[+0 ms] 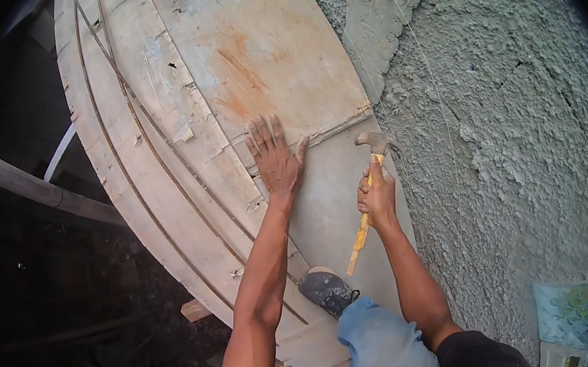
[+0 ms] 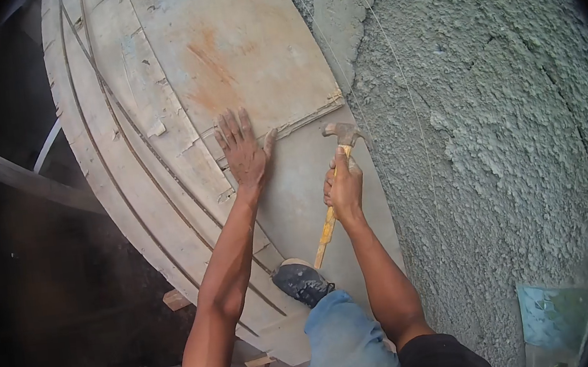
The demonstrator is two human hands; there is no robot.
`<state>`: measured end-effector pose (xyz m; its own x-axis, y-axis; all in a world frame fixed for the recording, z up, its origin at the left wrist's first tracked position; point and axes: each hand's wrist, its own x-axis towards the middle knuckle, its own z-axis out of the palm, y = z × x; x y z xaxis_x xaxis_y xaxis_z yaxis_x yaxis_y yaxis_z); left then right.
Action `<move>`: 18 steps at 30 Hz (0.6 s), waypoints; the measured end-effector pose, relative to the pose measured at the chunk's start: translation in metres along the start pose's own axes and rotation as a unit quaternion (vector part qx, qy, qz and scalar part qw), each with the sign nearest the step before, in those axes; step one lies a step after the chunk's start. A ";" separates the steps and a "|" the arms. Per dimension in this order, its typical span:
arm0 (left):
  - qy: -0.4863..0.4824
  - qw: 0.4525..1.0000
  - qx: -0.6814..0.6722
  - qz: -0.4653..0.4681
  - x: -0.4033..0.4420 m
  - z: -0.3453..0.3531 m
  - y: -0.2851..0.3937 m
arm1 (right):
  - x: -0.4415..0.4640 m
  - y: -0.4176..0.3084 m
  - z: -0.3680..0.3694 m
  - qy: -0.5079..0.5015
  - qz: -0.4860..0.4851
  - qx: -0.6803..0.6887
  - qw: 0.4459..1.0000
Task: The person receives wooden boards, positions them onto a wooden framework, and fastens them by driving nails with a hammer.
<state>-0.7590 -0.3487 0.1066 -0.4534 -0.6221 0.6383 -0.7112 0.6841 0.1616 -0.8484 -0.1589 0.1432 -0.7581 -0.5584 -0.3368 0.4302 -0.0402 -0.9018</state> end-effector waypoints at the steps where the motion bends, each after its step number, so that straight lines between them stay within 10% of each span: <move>1: 0.004 1.000 -0.006 0.006 0.006 0.002 -0.002 | 0.004 0.018 -0.001 0.016 0.014 -0.005 1.000; 7: 0.003 1.000 0.001 0.001 0.009 -0.003 0.013 | 0.077 -0.017 0.043 0.045 0.010 0.050 0.998; 18: 0.019 1.000 0.014 -0.005 -0.003 -0.003 0.006 | 0.065 -0.035 0.036 0.018 -0.227 -0.320 0.920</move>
<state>-0.7602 -0.3415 0.1076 -0.4263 -0.6128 0.6654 -0.7302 0.6673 0.1467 -0.8951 -0.2241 0.1627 -0.8092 -0.5762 0.1148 -0.3021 0.2404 -0.9225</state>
